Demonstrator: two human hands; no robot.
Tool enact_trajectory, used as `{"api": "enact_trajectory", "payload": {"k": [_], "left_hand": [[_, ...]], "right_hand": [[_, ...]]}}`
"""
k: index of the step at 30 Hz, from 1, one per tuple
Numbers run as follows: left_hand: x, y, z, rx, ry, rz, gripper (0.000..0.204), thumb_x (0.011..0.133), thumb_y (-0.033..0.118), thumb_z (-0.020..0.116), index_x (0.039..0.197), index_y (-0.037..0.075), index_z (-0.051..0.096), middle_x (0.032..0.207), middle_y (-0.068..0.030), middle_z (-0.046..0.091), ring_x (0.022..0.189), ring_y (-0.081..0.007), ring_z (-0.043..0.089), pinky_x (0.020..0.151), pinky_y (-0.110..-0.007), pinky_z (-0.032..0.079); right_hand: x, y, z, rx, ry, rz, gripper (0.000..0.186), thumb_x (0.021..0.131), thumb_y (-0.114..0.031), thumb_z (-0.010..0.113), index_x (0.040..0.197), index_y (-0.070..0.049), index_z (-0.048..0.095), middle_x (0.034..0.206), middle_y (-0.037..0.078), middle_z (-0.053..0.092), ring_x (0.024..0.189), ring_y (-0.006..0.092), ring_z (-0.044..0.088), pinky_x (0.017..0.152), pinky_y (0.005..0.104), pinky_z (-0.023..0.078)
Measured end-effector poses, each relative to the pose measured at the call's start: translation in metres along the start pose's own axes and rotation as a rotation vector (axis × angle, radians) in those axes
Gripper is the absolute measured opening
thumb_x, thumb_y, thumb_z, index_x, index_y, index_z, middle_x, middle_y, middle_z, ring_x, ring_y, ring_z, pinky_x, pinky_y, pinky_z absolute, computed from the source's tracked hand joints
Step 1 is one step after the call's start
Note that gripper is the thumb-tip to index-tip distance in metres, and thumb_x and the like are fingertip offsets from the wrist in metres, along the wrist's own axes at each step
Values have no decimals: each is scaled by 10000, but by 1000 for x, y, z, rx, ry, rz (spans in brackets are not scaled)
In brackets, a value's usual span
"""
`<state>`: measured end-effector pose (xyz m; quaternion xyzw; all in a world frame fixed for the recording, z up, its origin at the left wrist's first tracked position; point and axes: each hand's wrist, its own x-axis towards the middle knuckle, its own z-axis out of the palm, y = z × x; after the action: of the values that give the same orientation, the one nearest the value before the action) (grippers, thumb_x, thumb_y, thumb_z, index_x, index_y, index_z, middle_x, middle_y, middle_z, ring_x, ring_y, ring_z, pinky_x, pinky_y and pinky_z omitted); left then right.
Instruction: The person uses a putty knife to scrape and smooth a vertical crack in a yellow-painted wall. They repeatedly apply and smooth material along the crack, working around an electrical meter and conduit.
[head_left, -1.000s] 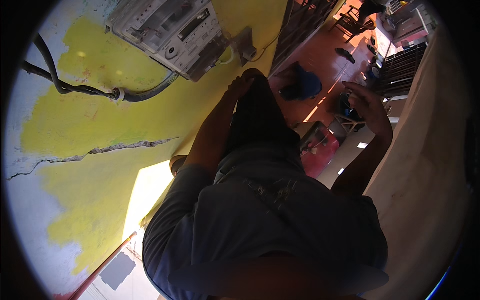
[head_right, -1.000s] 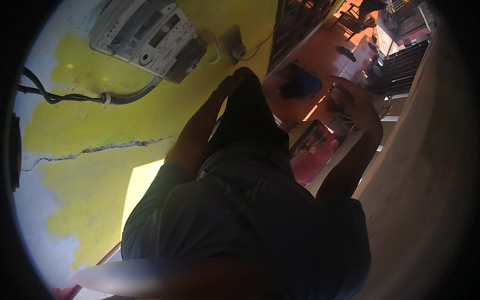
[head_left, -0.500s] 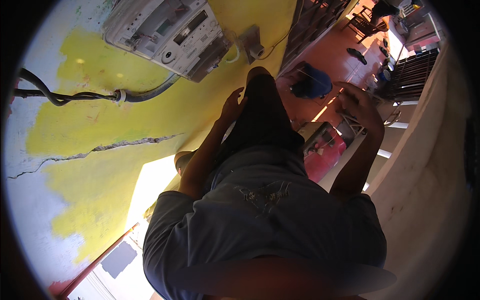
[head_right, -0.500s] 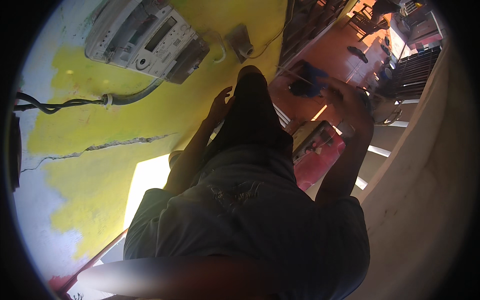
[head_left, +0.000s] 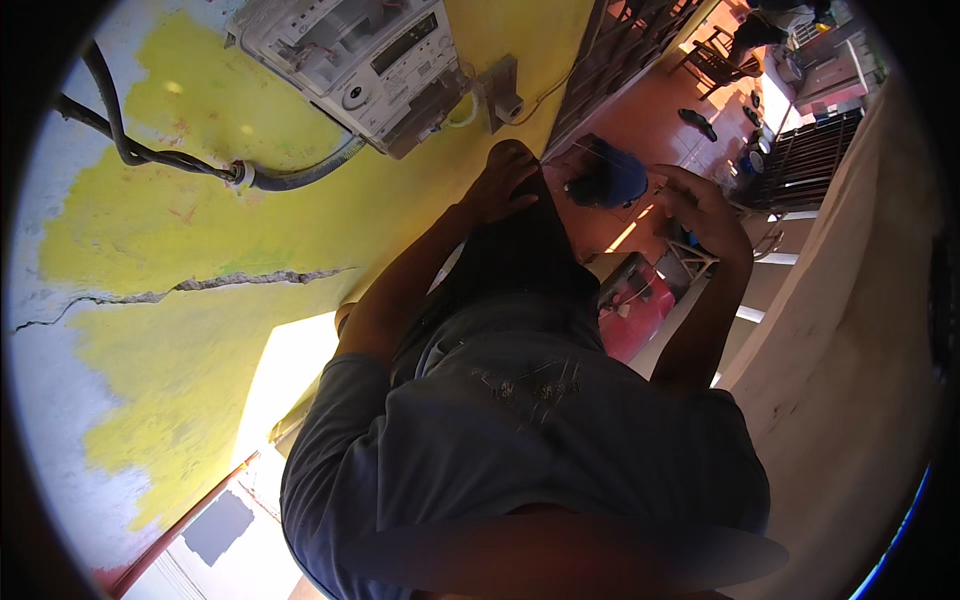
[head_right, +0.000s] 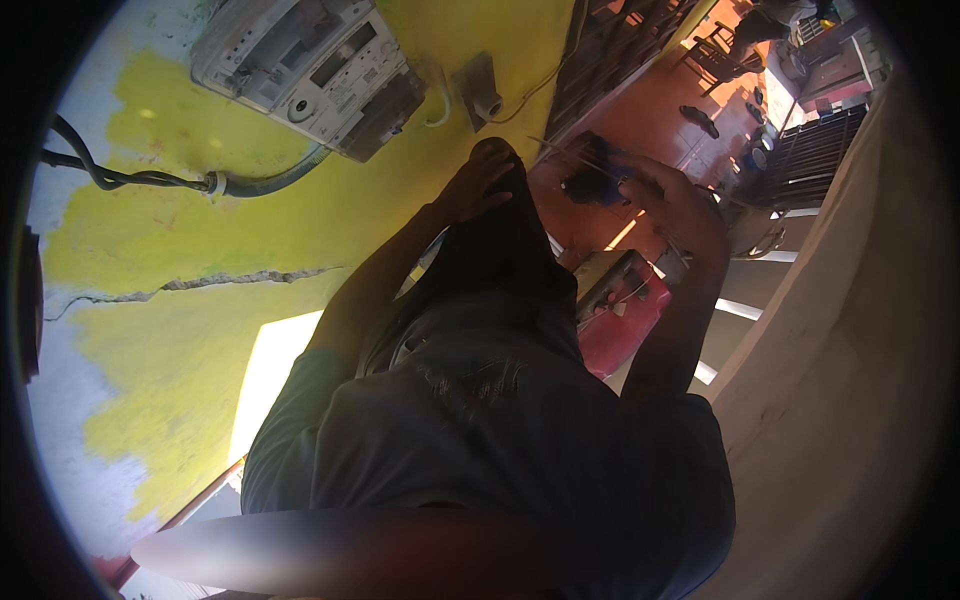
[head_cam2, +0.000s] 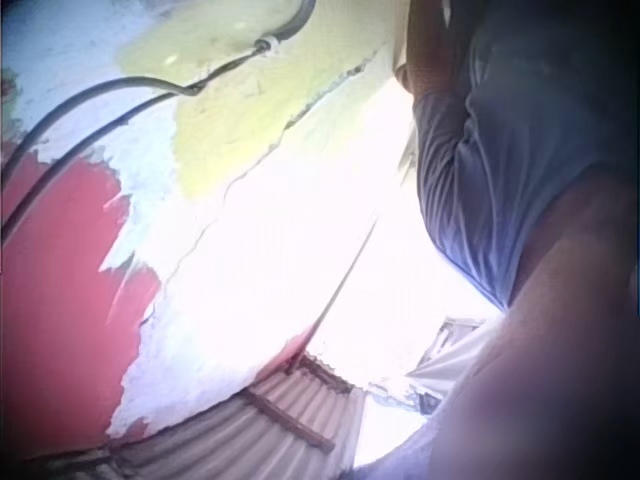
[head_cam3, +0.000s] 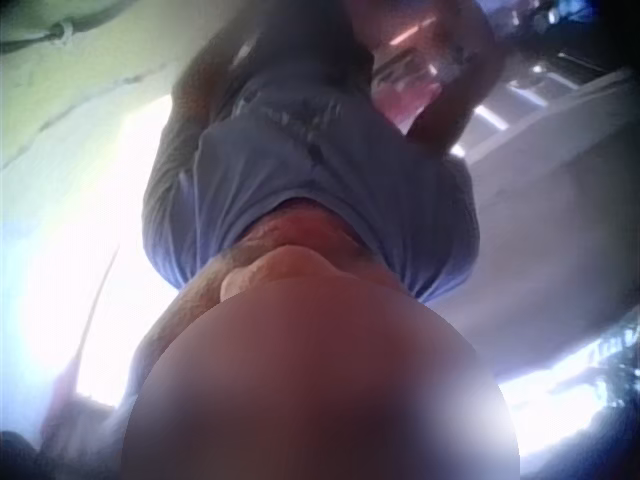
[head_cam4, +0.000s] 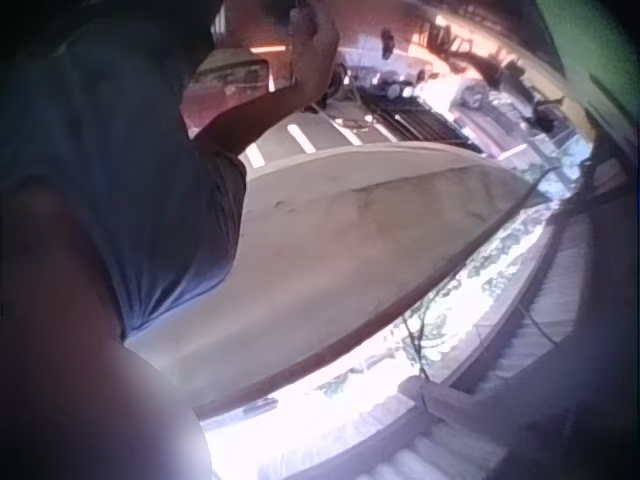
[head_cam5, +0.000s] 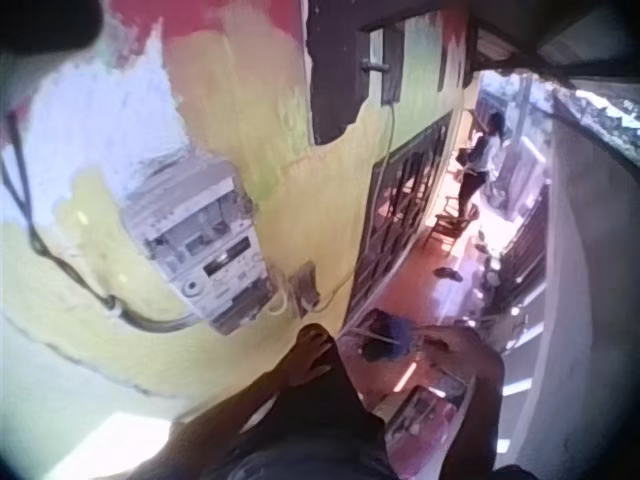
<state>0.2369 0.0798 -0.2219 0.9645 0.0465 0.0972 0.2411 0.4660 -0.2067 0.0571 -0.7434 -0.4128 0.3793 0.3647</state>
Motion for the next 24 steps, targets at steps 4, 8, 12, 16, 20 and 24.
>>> {"api": "enact_trajectory", "payload": {"k": [4, 8, 12, 16, 20, 24], "left_hand": [[-40, 19, 5, -650, -97, -145, 685, 1062, 518, 497, 1575, 74, 395, 1677, -171, 296, 1537, -353, 308, 1254, -492, 286], [-81, 17, -35, -290, -278, -480, 803, 1019, 597, 527, 1548, 4, 415, 1554, -264, 462, 1429, -414, 463, 1201, -459, 363], [-131, 60, -117, -352, -276, -358, 681, 975, 414, 688, 1495, 21, 493, 1475, -226, 553, 1383, -369, 515, 1172, -453, 396], [-158, 137, -236, -388, -106, -204, 642, 981, 365, 699, 1515, 73, 494, 1518, -158, 534, 1403, -333, 499, 1168, -445, 407], [-180, 211, -377, 156, 505, 212, 373, 951, 231, 721, 1260, 52, 613, 1245, -197, 691, 1147, -372, 658, 949, -455, 552], [-173, 251, -511, 509, 1020, 382, 141, 969, -19, 527, 1075, 5, 618, 1091, -253, 703, 1013, -357, 668, 838, -417, 553]], "right_hand": [[-13, 0, -6, 1, -70, 19, 329, 982, -115, 672, 1301, -41, 696, 974, 12, 676, 876, 57, 583, 758, 241, 497], [-8, -14, -1, 270, -255, -90, 372, 974, -130, 684, 1324, -6, 678, 992, -3, 659, 880, 64, 566, 800, 227, 482], [19, -54, 24, 627, -133, -454, 495, 981, -166, 682, 1432, 9, 578, 952, 22, 630, 720, 63, 541, 615, 238, 459], [48, -127, 54, 711, 96, -711, 565, 988, -109, 651, 1512, 23, 482, 903, 37, 617, 645, 78, 542, 519, 258, 430], [68, -213, 65, 329, 235, -749, 529, 993, -33, 611, 1515, -56, 525, 900, 1, 619, 691, 40, 549, 608, 211, 433], [71, -291, 81, 117, 262, -903, 516, 979, -19, 603, 1488, -98, 562, 888, 61, 645, 719, 132, 596, 684, 277, 481]]}}
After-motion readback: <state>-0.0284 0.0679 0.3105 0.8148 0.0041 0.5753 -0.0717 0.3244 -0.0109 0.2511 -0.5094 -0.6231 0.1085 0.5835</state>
